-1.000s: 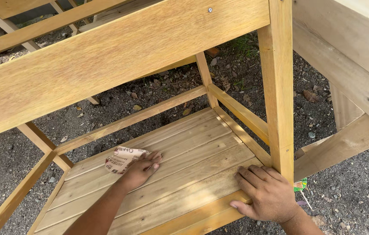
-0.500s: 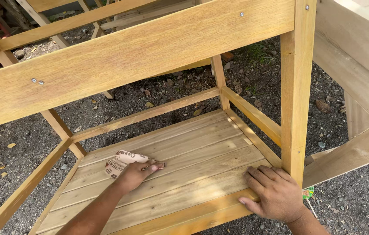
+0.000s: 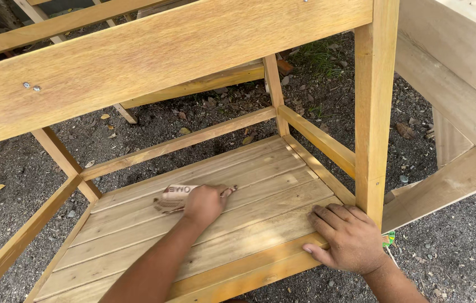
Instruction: The person sands a small wooden shelf unit with a sheet of sandpaper, rubbing the lower shelf boards, side rails, legs and edges, then moves to a wooden tray frame and sands its top rails and inner surfaces by hand.
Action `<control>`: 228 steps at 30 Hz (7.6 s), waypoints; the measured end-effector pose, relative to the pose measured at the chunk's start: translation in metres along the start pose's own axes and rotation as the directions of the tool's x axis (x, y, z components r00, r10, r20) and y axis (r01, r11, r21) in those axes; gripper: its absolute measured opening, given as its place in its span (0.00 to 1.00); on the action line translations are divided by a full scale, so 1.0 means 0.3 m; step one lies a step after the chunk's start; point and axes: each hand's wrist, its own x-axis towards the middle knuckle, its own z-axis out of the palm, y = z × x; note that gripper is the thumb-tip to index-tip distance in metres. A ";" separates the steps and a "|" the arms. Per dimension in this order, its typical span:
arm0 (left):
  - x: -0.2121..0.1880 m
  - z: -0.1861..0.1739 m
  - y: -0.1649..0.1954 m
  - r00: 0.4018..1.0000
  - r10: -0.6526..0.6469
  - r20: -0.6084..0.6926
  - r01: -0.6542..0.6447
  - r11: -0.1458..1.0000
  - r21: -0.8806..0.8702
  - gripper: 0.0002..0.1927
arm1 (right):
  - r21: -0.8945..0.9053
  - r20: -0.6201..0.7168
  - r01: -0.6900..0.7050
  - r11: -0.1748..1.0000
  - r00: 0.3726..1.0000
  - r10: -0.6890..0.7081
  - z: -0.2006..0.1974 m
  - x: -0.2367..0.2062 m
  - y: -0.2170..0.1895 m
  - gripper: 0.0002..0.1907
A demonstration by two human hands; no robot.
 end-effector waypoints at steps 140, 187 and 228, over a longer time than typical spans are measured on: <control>0.188 0.200 0.452 0.981 0.124 0.148 -0.066 0.936 -0.345 0.22 | -0.071 0.026 0.009 0.997 1.000 -0.007 -0.014 0.018 0.007 0.25; -0.036 -0.096 0.303 0.885 -0.116 0.451 0.271 0.916 -0.295 0.19 | -0.114 -0.019 0.001 0.993 1.000 -0.003 0.007 0.029 -0.011 0.21; 0.003 -0.076 0.530 0.924 0.003 0.382 0.142 0.926 -0.351 0.20 | -0.080 -0.087 0.029 0.996 0.996 -0.036 0.021 0.010 0.014 0.22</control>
